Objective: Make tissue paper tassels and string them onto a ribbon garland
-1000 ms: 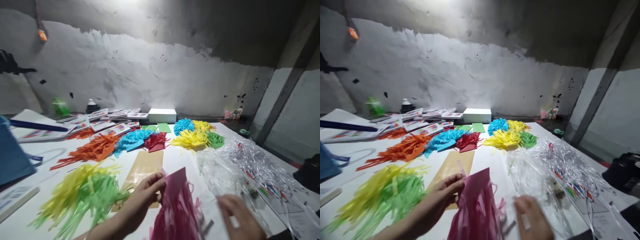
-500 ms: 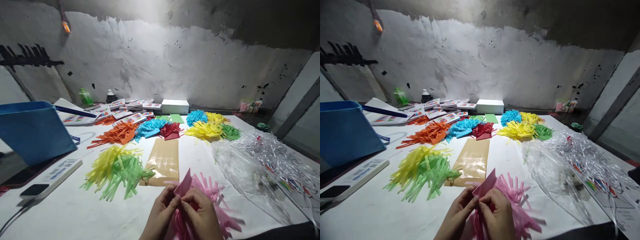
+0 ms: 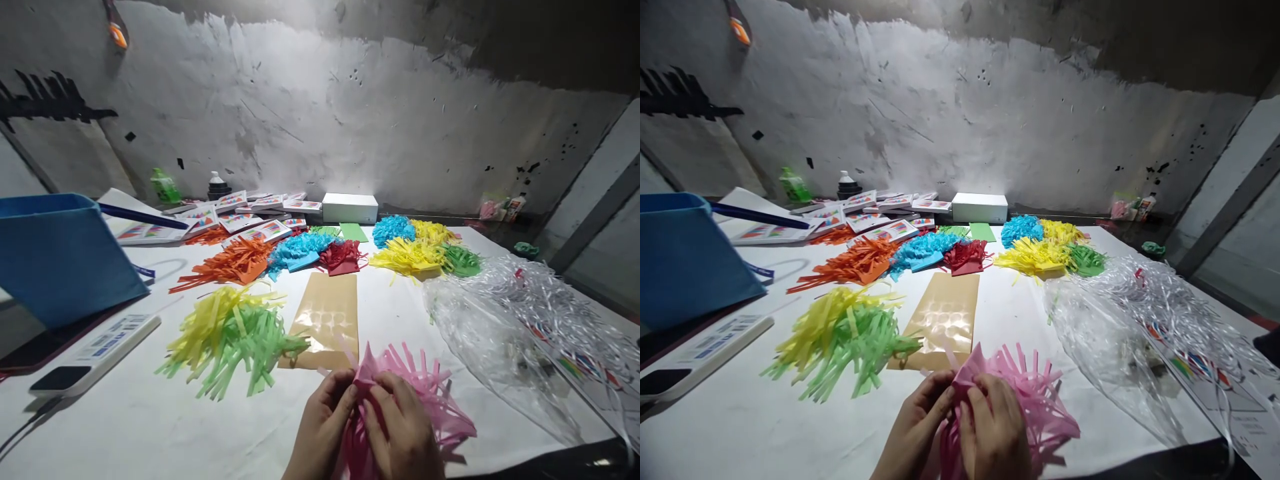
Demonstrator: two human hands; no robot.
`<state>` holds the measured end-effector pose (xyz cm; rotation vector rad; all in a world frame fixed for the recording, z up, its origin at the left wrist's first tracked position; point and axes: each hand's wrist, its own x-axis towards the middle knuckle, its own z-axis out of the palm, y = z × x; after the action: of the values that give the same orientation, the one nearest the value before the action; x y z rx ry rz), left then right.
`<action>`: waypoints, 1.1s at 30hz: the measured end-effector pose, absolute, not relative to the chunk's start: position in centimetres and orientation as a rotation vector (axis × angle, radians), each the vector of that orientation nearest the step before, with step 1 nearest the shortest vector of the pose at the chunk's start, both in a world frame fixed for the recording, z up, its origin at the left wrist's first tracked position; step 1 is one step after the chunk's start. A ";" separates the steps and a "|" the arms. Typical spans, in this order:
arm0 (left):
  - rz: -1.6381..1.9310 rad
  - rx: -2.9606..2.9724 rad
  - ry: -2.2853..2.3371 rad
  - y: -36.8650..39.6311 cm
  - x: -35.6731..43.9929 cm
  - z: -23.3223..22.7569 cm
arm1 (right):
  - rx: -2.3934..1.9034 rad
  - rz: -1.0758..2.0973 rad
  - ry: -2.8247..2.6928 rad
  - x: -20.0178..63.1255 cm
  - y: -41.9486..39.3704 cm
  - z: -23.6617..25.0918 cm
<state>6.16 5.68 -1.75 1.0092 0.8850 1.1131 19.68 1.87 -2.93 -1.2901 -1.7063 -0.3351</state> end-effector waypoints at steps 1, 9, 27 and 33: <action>1.112 1.037 0.889 5.7 6.1 -1.7 | -1.283 -0.348 -1.688 19.7 1.8 -3.0; 1.143 1.241 0.925 6.1 5.6 -2.2 | -1.267 -0.146 -1.596 20.1 1.6 -2.4; 1.162 2.280 0.869 7.8 5.0 -1.8 | -1.344 0.174 -1.666 21.8 2.9 1.0; 1.193 2.505 0.744 8.3 4.5 0.2 | -1.368 0.893 -1.317 22.7 2.8 2.0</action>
<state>4.46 8.28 0.19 2.5047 0.7444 1.1933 22.65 2.82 2.04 -1.3675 -1.3174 0.8926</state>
